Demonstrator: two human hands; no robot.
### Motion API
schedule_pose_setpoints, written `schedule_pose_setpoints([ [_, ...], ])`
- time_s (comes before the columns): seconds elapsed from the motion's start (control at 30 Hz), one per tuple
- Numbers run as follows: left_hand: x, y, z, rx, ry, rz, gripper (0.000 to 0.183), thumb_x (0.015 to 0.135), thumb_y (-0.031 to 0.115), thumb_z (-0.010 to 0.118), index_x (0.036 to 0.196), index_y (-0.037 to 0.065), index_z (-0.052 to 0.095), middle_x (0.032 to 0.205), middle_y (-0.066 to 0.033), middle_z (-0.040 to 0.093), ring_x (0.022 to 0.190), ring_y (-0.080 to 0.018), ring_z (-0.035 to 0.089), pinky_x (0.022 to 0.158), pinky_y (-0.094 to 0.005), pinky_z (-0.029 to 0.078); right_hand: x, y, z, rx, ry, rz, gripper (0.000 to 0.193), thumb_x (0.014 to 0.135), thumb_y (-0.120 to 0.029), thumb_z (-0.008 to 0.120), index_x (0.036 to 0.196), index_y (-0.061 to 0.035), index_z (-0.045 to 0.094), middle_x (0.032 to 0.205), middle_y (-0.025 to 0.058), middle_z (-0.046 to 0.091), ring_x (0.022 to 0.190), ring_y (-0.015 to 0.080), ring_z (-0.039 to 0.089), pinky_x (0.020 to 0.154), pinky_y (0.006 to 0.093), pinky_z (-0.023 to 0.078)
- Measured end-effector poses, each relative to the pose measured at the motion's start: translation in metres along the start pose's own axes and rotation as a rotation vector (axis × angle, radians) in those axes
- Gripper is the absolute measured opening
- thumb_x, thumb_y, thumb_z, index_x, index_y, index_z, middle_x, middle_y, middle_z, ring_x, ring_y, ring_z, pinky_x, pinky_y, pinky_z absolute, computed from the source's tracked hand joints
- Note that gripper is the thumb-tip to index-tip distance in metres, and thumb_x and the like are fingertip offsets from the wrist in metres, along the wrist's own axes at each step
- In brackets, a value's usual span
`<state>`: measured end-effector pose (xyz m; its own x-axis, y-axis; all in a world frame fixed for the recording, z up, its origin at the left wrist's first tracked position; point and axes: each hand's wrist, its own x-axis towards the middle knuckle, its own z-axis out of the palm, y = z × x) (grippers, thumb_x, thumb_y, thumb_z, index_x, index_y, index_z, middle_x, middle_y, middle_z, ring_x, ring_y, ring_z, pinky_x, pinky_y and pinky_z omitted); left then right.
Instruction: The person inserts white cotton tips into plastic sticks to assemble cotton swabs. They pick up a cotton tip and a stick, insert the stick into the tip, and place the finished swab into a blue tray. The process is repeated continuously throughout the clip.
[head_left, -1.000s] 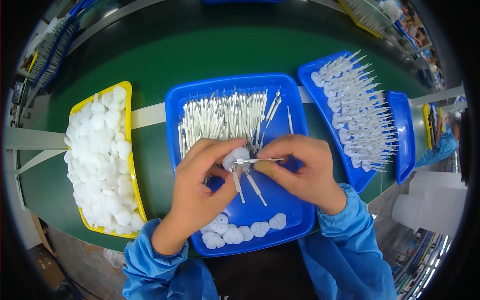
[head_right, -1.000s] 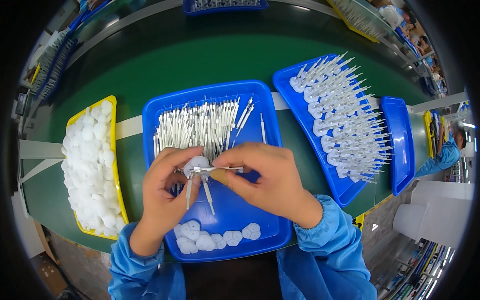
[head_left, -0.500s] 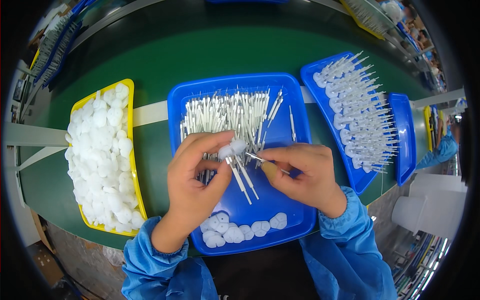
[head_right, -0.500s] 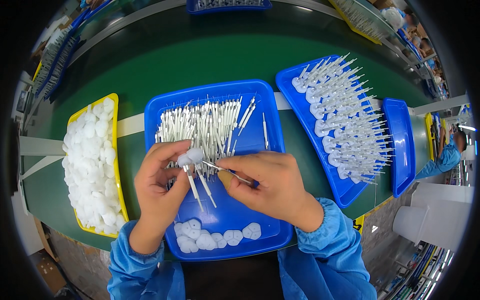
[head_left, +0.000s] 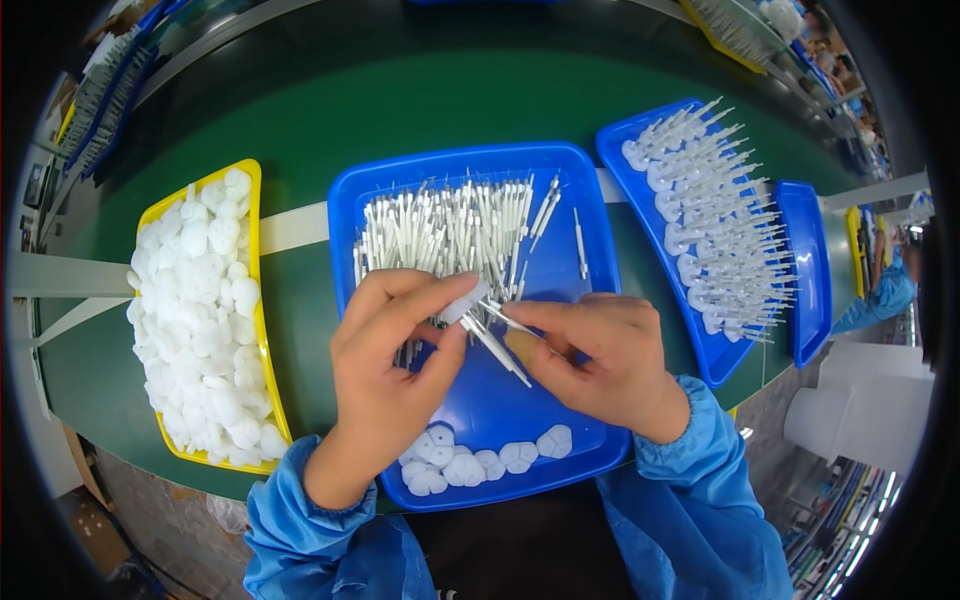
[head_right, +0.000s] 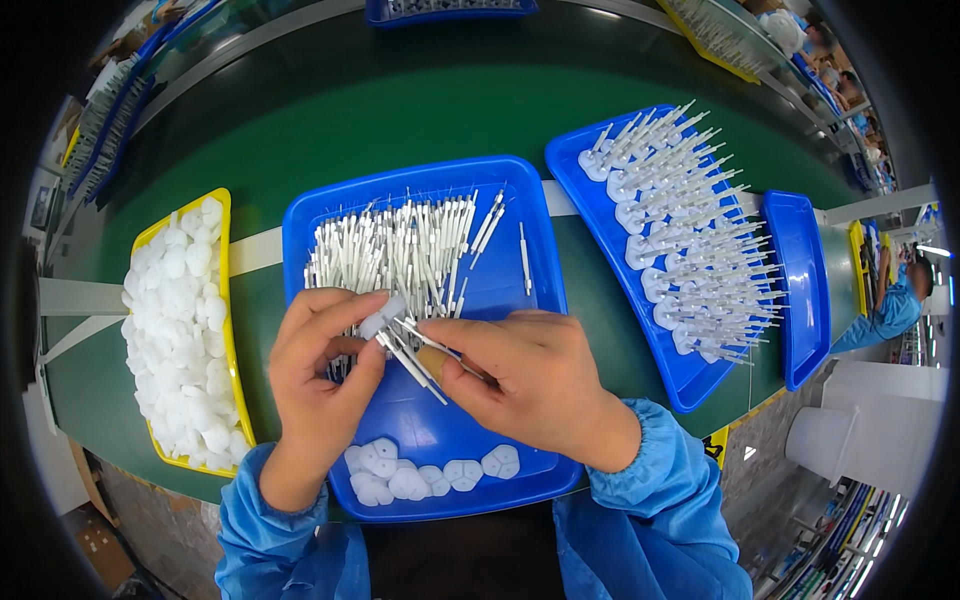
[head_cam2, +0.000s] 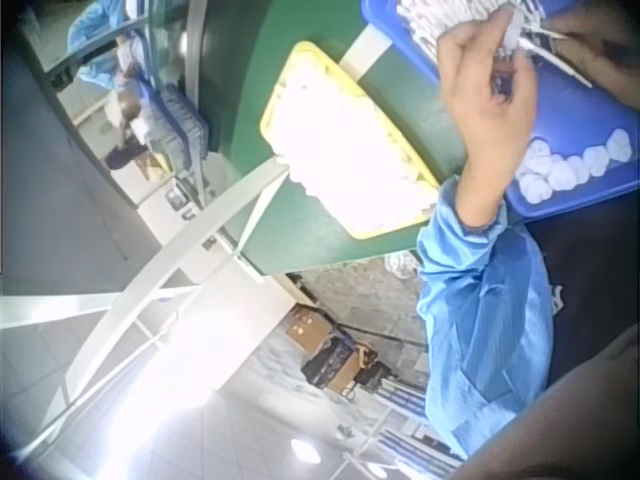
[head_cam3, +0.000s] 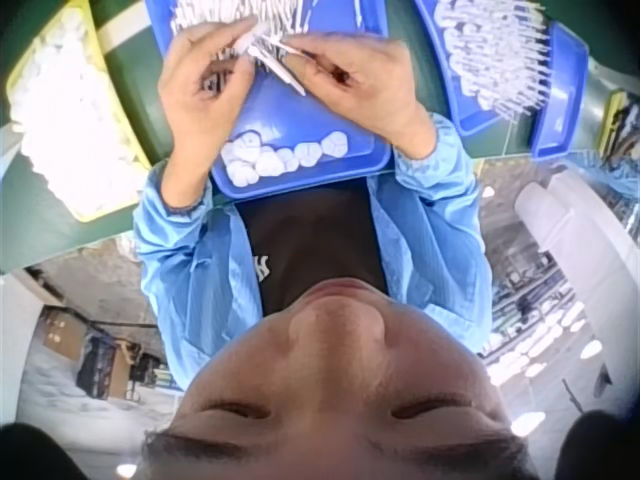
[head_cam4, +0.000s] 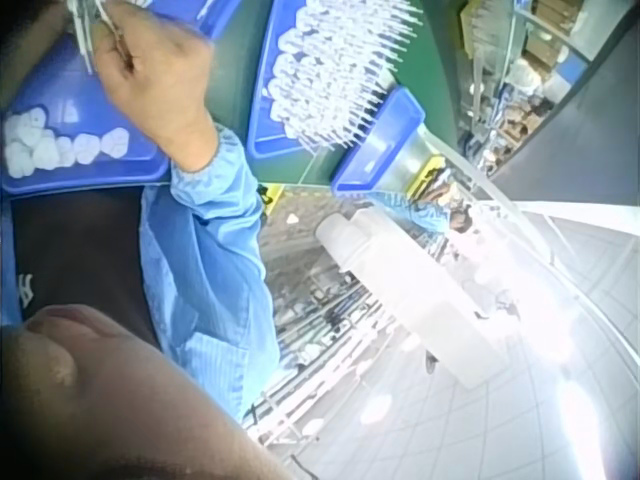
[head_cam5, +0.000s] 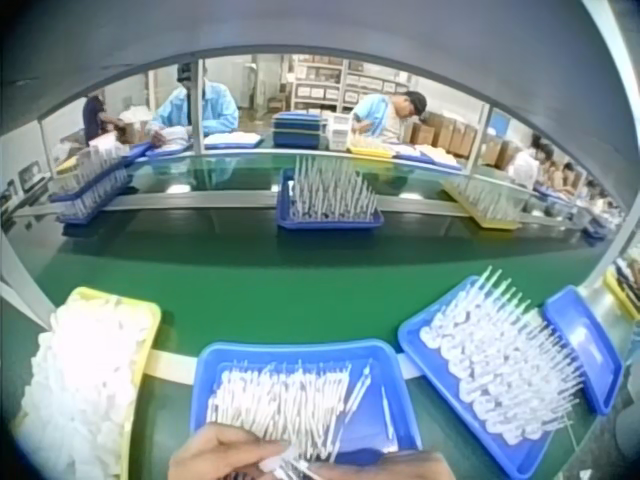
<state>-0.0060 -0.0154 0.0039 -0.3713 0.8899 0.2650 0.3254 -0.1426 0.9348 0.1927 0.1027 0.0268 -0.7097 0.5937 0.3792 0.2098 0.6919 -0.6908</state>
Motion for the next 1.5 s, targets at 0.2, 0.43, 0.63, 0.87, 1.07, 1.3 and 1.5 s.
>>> schedule_pose_setpoints([
  [0.2,0.002,0.001,0.001,-0.118,-0.02,-0.063,0.045,0.091,-0.016,0.073,0.131,0.004,0.081,0.129,-0.0134,0.076,0.11,-0.0204,0.077,0.084,-0.029,0.067,0.002,0.002,0.0,0.011,-0.044,0.09,0.019,0.086,-0.01,0.091,0.103,-0.01,0.084,0.07,0.0058,0.073,0.057,0.0213,0.069,0.056,0.0344,0.054],
  [0.43,0.0,-0.001,0.004,-0.047,-0.067,-0.046,0.047,0.093,-0.016,0.071,0.134,0.005,0.08,0.125,-0.0138,0.08,0.103,-0.0208,0.078,0.082,-0.03,0.066,-0.001,0.002,0.011,0.076,0.016,0.132,0.012,0.089,-0.012,0.089,0.099,-0.0092,0.083,0.073,0.0062,0.075,0.06,0.0231,0.072,0.056,0.0346,0.054],
  [0.63,-0.002,-0.002,0.004,-0.03,-0.066,-0.045,0.047,0.092,-0.014,0.074,0.133,0.006,0.081,0.107,-0.014,0.081,0.088,-0.0192,0.077,0.079,-0.0299,0.064,0.006,-0.001,0.009,0.14,-0.029,0.218,0.01,0.09,-0.013,0.088,0.098,-0.0098,0.083,0.076,0.006,0.076,0.064,0.023,0.073,0.059,0.0356,0.054],
  [0.87,-0.006,0.0,0.005,0.091,-0.016,-0.002,0.048,0.087,-0.014,0.079,0.131,0.007,0.083,0.098,-0.0137,0.081,0.081,-0.0204,0.078,0.074,-0.0305,0.062,0.004,-0.003,0.008,-0.433,0.039,-0.164,0.014,0.087,-0.018,0.086,0.098,-0.011,0.082,0.074,-0.0012,0.071,0.06,0.0162,0.066,0.057,0.0359,0.042],
  [1.07,-0.005,0.0,0.003,0.163,-0.046,-0.008,0.048,0.088,-0.014,0.078,0.132,0.005,0.082,0.102,-0.0154,0.082,0.088,-0.0206,0.08,0.081,-0.0308,0.062,0.007,0.0,0.009,-0.461,0.056,-0.257,0.018,0.084,-0.017,0.085,0.1,-0.0091,0.08,0.076,-0.0025,0.069,0.06,0.0151,0.064,0.056,0.0348,0.04],
  [1.3,-0.008,0.003,0.002,0.1,-0.069,-0.058,0.046,0.091,-0.012,0.078,0.135,0.004,0.08,0.109,-0.0153,0.083,0.094,-0.0187,0.081,0.083,-0.0301,0.063,0.012,0.008,0.012,-0.265,0.088,-0.251,0.021,0.081,-0.01,0.091,0.1,-0.0069,0.083,0.067,0.0014,0.068,0.055,0.0187,0.064,0.054,0.0351,0.039],
  [1.5,0.001,0.008,0.005,-0.272,-0.088,-0.192,0.044,0.097,-0.004,0.08,0.14,0.002,0.074,0.126,-0.0126,0.079,0.115,-0.0179,0.076,0.084,-0.0293,0.063,0.009,0.006,0.004,-0.419,0.104,-0.276,0.022,0.085,-0.017,0.092,0.103,-0.0105,0.082,0.07,-0.0038,0.066,0.056,0.0149,0.061,0.056,0.0344,0.04],
])
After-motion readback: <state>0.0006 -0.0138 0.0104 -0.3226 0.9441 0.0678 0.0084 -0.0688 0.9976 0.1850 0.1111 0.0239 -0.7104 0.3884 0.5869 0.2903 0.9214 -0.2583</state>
